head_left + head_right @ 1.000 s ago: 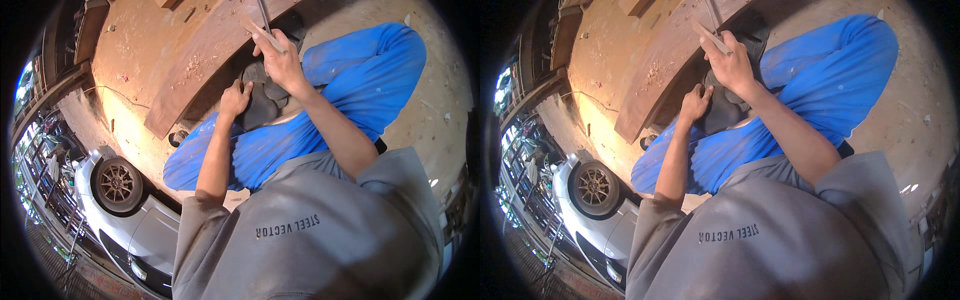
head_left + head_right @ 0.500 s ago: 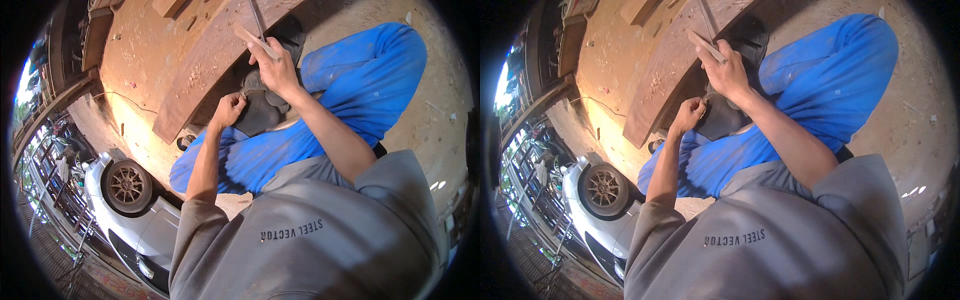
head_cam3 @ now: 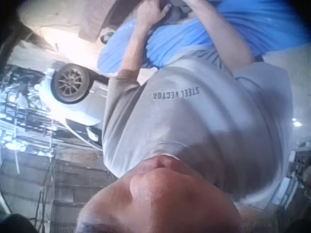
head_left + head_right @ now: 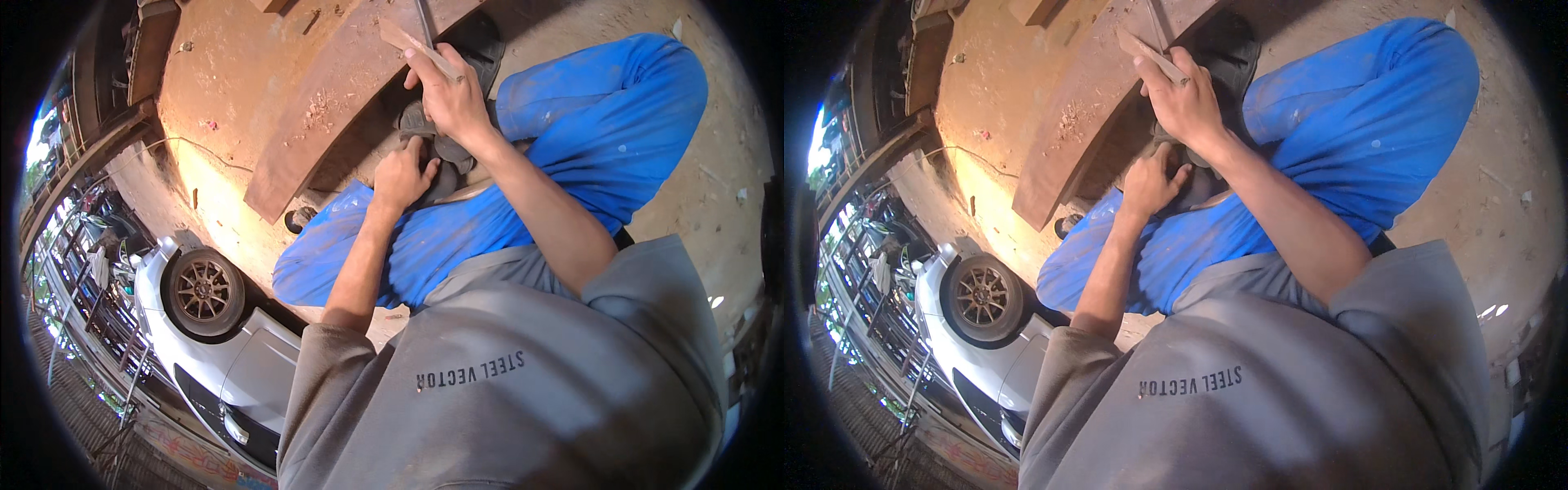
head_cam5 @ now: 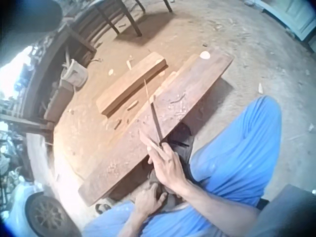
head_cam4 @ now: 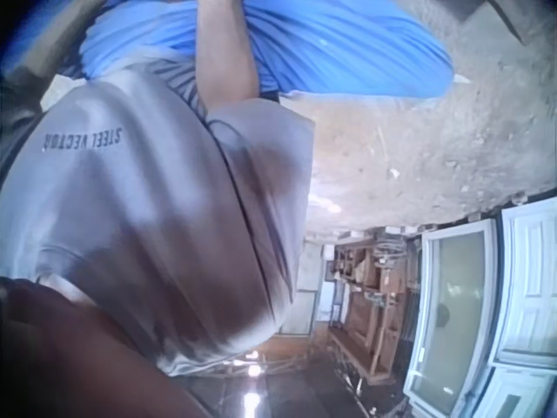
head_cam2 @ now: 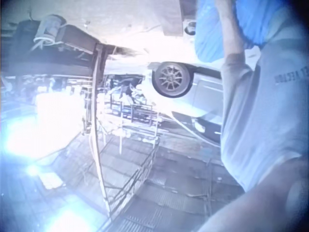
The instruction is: The person sits on a workshop floor and uses a metal file and a knife to shape a small piece of wood, rotating the item to work on different sides.
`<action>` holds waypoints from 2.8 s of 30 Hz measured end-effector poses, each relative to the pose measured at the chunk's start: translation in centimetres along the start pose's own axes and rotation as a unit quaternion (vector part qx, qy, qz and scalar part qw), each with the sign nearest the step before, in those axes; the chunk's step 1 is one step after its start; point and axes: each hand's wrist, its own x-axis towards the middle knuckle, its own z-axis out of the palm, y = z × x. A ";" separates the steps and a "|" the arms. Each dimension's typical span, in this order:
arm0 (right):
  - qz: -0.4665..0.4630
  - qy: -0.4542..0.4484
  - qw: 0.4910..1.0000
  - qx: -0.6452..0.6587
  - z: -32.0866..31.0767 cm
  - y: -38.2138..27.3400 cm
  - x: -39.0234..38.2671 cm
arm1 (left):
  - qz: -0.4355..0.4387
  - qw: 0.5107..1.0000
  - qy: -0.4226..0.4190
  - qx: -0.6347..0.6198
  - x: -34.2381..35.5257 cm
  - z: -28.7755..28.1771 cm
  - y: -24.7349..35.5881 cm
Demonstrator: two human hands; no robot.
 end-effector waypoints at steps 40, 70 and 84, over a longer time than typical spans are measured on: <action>-0.100 0.016 0.988 -0.115 0.3 2.3 -0.2 | -0.055 0.978 0.113 -0.167 0.6 2.1 -6.9; 0.101 -0.028 0.979 0.178 1.5 -3.3 -1.5 | -0.262 0.950 0.140 -0.096 5.1 0.7 -2.3; 0.029 -0.048 0.978 0.200 3.7 -4.2 -3.2 | -0.067 0.992 -0.004 -0.106 6.8 -1.3 -8.1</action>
